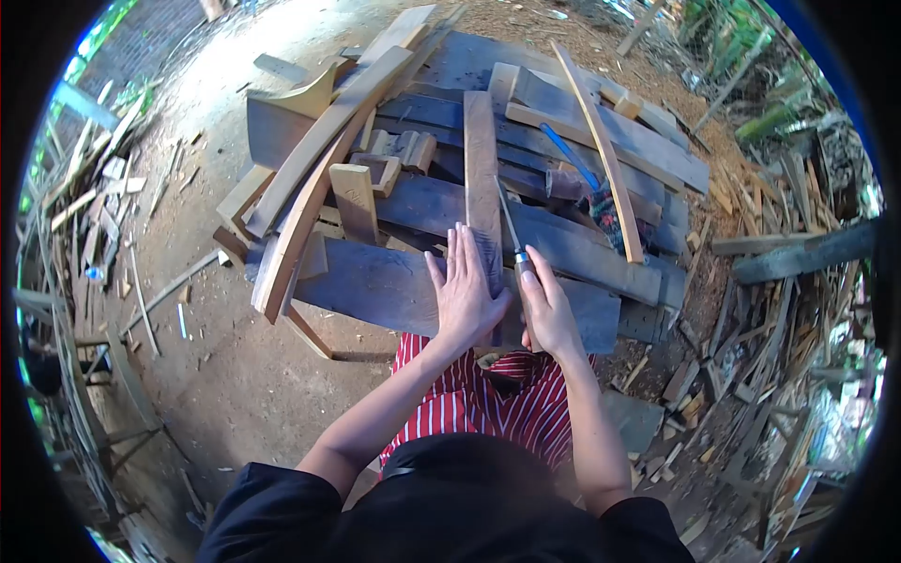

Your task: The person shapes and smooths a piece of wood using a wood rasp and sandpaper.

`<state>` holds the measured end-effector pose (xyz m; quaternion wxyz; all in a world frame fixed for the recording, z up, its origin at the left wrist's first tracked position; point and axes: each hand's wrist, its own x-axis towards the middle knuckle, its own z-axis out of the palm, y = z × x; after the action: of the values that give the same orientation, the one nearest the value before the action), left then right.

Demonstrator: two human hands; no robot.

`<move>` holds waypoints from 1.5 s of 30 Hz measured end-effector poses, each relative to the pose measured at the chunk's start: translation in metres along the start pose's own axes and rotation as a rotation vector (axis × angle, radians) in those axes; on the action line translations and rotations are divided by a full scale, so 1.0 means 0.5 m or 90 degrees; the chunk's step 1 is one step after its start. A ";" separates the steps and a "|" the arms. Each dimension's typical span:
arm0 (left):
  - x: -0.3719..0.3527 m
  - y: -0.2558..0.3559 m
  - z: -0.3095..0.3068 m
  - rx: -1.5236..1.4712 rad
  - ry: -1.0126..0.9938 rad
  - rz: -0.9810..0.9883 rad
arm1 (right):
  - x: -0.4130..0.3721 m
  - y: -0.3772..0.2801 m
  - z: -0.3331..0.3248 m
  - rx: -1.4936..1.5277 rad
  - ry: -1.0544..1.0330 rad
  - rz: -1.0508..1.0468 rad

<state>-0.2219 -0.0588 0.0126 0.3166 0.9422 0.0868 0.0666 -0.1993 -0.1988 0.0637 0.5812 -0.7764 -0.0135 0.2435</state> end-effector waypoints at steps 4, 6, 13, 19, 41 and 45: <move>0.062 -0.031 -0.009 0.009 0.058 0.089 | -0.029 0.011 0.007 0.020 0.029 -0.013; 0.171 -0.051 -0.006 0.019 0.097 0.089 | -0.020 0.044 0.017 -0.042 0.039 -0.020; 0.299 -0.075 0.018 0.080 0.042 0.044 | 0.000 0.054 0.046 -0.104 0.120 -0.155; 0.297 -0.074 0.023 0.079 0.058 0.028 | 0.025 0.019 0.018 -0.116 0.057 -0.093; 0.304 -0.063 0.014 0.074 0.051 -0.020 | 0.050 0.011 -0.003 -0.157 0.050 -0.098; 0.313 -0.082 0.025 0.088 0.068 -0.012 | 0.041 0.020 0.005 -0.178 0.049 -0.097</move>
<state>-0.0720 -0.0019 -0.0113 0.2461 0.9561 0.1168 0.1077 -0.1851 -0.1934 0.0468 0.4844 -0.8551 -0.0838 0.1648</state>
